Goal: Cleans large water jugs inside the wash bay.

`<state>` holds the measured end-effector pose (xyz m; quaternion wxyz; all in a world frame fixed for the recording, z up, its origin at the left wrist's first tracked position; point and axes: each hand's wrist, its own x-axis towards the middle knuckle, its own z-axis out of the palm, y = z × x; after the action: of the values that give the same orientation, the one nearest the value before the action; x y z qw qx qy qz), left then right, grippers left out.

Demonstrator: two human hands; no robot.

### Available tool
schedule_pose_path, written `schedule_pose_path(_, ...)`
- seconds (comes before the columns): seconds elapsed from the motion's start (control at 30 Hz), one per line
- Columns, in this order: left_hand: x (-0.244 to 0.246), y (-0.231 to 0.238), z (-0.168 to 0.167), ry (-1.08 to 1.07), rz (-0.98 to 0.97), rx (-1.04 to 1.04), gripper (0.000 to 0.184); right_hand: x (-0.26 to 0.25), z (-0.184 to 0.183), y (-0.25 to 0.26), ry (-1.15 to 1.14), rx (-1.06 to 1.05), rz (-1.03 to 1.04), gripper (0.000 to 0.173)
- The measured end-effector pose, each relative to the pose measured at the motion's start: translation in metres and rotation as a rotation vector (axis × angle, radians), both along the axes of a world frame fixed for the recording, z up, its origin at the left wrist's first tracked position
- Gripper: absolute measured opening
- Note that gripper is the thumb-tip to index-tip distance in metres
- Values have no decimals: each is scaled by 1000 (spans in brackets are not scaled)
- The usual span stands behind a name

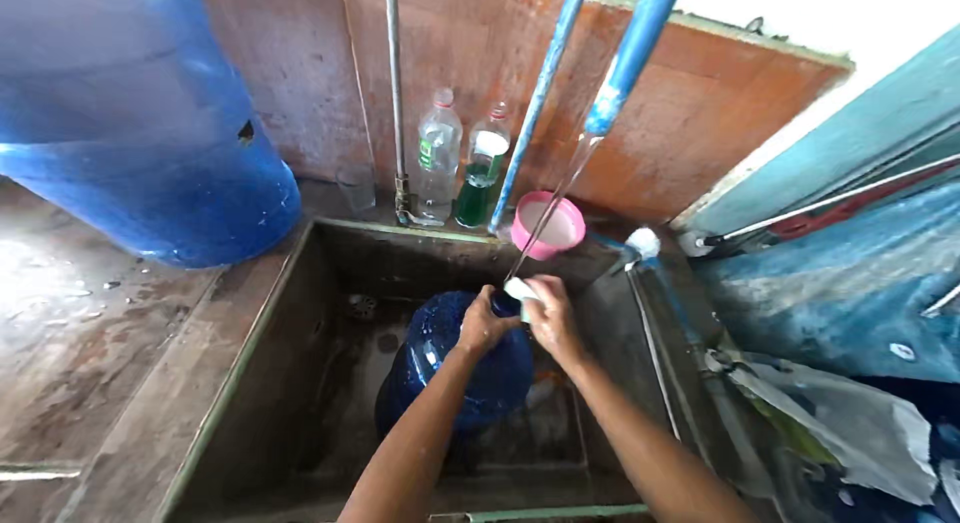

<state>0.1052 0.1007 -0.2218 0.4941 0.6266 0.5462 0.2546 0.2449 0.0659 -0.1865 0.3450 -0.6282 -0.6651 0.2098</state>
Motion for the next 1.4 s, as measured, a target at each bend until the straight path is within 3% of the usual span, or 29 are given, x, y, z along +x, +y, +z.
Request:
schedule_pose_path(0.1, 4, 1, -7, 50, 52, 105, 47, -20, -7, 12, -273, 77, 131, 33)
schedule_pose_path(0.2, 7, 2, -12, 24, 51, 76, 47, -18, -25, 23, -368, 288, 115, 25)
schedule_pose_path(0.3, 11, -2, -17, 12, 67, 92, 48, -18, -21, 28, -448, 256, 99, 30)
schedule_pose_path(0.5, 7, 0, -15, 16, 74, 93, 52, -23, 11, 42, -448, -220, 216, 46)
schedule_pose_path(0.6, 4, -1, -13, -13, 102, 57, 57, -19, 4, 45, -311, -168, 232, 45)
schedule_pose_path(0.67, 8, 0, -15, -49, 139, 51, 64, -10, -8, 44, -43, -103, 174, 41)
schedule_pose_path(0.73, 12, 2, -13, -13, 156, 2, 88, 5, -11, 44, 332, -172, 61, 37)
schedule_pose_path(0.8, 17, 3, -12, 27, 182, -49, 95, 22, -10, 46, 480, -175, -38, 36)
schedule_pose_path(1.0, 21, 5, -12, 98, 202, -51, 85, 97, 14, 109, 54, -18, -48, 39)
schedule_pose_path(1.13, 23, 0, -10, 140, 220, -37, 87, 129, 17, 152, -109, 2, 100, 30)
schedule_pose_path(1.2, 20, -3, -12, 141, 241, -28, 85, 136, 18, 145, -194, 0, 119, 30)
schedule_pose_path(1.27, 16, -7, -14, 143, 249, -9, 82, 146, 24, 111, -286, -156, 117, 32)
schedule_pose_path(1.4, 8, -15, -10, 119, 263, 24, 77, 179, 23, -12, -410, -603, -74, 45)
